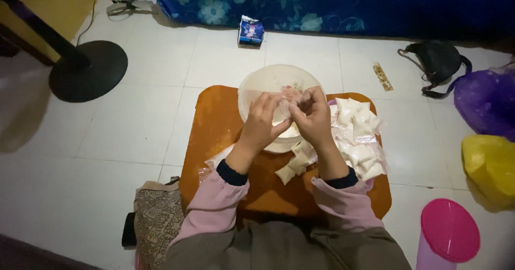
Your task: Scooping white powder from a large bowl into small plastic bags and tying them closed for packaging.
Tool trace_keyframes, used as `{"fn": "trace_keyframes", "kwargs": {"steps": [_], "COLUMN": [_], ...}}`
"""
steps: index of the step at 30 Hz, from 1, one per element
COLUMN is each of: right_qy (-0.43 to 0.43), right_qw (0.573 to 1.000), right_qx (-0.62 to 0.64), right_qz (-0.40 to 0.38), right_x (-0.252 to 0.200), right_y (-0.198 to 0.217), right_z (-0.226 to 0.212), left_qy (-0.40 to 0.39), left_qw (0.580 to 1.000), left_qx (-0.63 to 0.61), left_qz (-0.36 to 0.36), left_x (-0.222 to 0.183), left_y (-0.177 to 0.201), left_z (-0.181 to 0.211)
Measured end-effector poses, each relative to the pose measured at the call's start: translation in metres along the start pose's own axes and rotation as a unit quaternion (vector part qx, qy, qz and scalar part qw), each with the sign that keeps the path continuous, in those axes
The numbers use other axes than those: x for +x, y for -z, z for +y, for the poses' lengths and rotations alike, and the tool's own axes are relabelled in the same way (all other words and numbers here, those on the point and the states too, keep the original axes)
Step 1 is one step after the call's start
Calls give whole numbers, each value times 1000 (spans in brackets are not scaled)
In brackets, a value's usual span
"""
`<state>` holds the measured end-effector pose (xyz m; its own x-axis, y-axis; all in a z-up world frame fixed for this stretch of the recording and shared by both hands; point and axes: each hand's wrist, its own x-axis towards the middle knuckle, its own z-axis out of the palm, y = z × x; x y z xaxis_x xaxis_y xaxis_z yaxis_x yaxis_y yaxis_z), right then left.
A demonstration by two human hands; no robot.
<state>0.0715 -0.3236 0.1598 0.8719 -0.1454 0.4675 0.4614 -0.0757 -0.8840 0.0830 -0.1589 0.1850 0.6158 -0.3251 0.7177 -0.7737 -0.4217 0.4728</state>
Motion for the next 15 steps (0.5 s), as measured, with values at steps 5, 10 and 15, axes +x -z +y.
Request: {"fn": "trace_keyframes", "kwargs": {"steps": [5, 10, 15], "right_qy": [-14, -31, 7], "right_qw": [1000, 999, 997], "right_qx": [-9, 11, -81], "right_qz": [2, -5, -8], "right_x": [2, 5, 18], "right_y": [7, 5, 21], "right_z": [12, 0, -5], "left_qy": [-7, -59, -73], "left_qw": [1000, 991, 994], "left_qx": [21, 112, 59], "left_qz": [3, -28, -58], "left_x": [2, 5, 14], "left_y": [2, -6, 1], "left_z": [-1, -23, -42]}}
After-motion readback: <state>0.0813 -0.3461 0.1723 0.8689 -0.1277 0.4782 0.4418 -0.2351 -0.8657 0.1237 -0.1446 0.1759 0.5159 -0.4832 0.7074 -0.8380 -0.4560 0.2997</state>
